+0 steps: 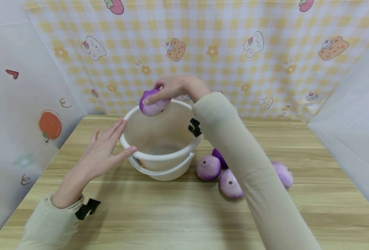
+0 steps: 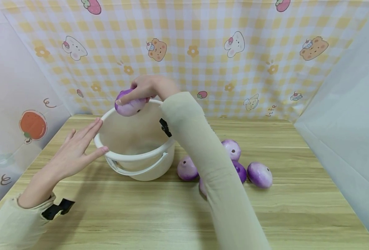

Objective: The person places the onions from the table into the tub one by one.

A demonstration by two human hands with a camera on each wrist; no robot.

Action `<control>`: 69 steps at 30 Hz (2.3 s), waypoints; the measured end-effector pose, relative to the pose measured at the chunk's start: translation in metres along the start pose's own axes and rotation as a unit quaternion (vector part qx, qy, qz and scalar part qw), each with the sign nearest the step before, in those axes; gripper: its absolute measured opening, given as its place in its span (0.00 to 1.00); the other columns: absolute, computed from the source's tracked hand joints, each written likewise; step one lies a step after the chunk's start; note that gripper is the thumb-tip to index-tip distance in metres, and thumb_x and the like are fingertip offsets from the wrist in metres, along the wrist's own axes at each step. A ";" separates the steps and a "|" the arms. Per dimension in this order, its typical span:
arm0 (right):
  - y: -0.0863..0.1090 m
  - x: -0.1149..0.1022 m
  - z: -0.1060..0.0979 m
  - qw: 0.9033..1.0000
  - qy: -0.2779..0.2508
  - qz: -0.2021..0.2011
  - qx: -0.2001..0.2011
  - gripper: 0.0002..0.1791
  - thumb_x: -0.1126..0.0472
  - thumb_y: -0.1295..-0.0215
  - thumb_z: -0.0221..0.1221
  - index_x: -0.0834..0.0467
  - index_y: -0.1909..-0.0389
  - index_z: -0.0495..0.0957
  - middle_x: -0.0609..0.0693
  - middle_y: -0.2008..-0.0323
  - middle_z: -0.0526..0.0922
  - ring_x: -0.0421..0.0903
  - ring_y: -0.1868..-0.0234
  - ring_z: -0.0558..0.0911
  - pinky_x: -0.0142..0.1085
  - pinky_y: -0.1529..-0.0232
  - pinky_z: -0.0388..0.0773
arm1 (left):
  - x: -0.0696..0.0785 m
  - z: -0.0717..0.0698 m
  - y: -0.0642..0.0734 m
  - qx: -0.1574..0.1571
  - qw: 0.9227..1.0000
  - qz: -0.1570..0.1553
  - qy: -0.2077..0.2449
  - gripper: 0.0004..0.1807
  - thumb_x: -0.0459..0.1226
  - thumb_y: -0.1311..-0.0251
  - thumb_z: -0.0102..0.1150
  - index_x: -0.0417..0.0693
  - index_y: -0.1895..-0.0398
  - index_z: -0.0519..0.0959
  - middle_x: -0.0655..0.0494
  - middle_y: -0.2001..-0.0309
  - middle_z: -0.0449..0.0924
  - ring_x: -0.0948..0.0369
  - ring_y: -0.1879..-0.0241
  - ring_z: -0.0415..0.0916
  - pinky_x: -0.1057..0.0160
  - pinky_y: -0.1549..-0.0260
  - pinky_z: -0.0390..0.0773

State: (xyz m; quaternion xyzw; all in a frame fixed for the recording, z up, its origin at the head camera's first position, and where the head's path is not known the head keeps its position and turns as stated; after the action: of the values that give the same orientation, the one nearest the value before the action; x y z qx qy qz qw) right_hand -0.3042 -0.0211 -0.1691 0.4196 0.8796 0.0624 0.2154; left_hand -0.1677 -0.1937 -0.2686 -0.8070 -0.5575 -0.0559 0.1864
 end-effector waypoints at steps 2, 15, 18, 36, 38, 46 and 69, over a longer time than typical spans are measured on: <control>0.000 -0.001 0.000 1.000 0.001 0.003 -0.001 0.37 0.30 0.52 0.51 0.48 0.44 0.66 0.43 0.53 0.70 0.39 0.54 0.68 0.34 0.54 0.64 | 0.000 0.000 0.000 0.000 1.000 0.000 0.001 0.44 0.56 0.43 0.47 0.43 0.32 0.45 0.47 0.33 0.43 0.45 0.37 0.45 0.41 0.44 0.32; 0.003 0.005 0.000 0.999 -0.045 -0.015 0.016 0.37 0.36 0.49 0.54 0.50 0.41 0.61 0.46 0.46 0.67 0.40 0.54 0.72 0.35 0.51 0.64 | 0.001 0.000 0.000 0.004 1.000 -0.001 0.004 0.43 0.56 0.44 0.48 0.43 0.32 0.45 0.46 0.33 0.43 0.44 0.38 0.45 0.41 0.44 0.32; 0.003 0.006 -0.001 0.996 -0.054 -0.050 0.046 0.34 0.39 0.46 0.54 0.50 0.41 0.61 0.47 0.50 0.70 0.40 0.52 0.70 0.33 0.53 0.65 | 0.001 0.000 0.000 0.004 1.000 -0.001 0.003 0.43 0.56 0.44 0.48 0.42 0.32 0.45 0.46 0.33 0.43 0.44 0.38 0.46 0.41 0.44 0.32; 0.023 0.048 -0.008 0.960 -0.127 -0.154 0.196 0.24 0.51 0.46 0.60 0.55 0.50 0.71 0.48 0.59 0.77 0.38 0.60 0.75 0.30 0.58 0.70 | 0.000 0.000 0.001 0.008 1.000 0.000 0.007 0.43 0.55 0.44 0.49 0.43 0.32 0.46 0.47 0.33 0.44 0.44 0.38 0.46 0.40 0.44 0.33; 0.025 0.053 -0.008 0.957 -0.125 -0.156 0.209 0.23 0.51 0.46 0.60 0.56 0.50 0.72 0.50 0.59 0.78 0.38 0.60 0.76 0.30 0.57 0.70 | 0.001 0.000 0.001 0.010 1.000 0.001 0.006 0.43 0.55 0.44 0.49 0.43 0.32 0.46 0.47 0.33 0.44 0.44 0.38 0.47 0.40 0.44 0.34; 0.031 0.074 -0.004 0.950 -0.143 -0.161 0.227 0.22 0.56 0.46 0.61 0.62 0.52 0.73 0.53 0.61 0.79 0.43 0.60 0.77 0.34 0.55 0.70 | 0.001 0.000 0.001 0.008 1.000 0.000 0.008 0.43 0.55 0.44 0.49 0.43 0.32 0.46 0.47 0.33 0.44 0.44 0.38 0.47 0.40 0.44 0.33; 0.066 0.136 0.034 0.946 -0.149 -0.140 0.250 0.20 0.57 0.46 0.61 0.62 0.53 0.74 0.51 0.64 0.80 0.42 0.63 0.77 0.38 0.56 0.70 | 0.001 0.000 0.001 0.005 1.000 -0.003 0.010 0.43 0.55 0.43 0.48 0.42 0.32 0.46 0.47 0.33 0.44 0.44 0.38 0.46 0.40 0.44 0.34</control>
State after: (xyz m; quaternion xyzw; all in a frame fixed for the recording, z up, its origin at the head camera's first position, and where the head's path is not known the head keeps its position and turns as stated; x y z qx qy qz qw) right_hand -0.3179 0.1230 -0.2250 0.3367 0.8746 -0.2541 0.2390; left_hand -0.1665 -0.1930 -0.2688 -0.8035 -0.5588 -0.0613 0.1960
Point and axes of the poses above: each hand's wrist, its own y-axis away from the middle knuckle, its own z-axis out of the palm, x = y × z, the point moved 4 cm from there along -y, towards the middle knuckle
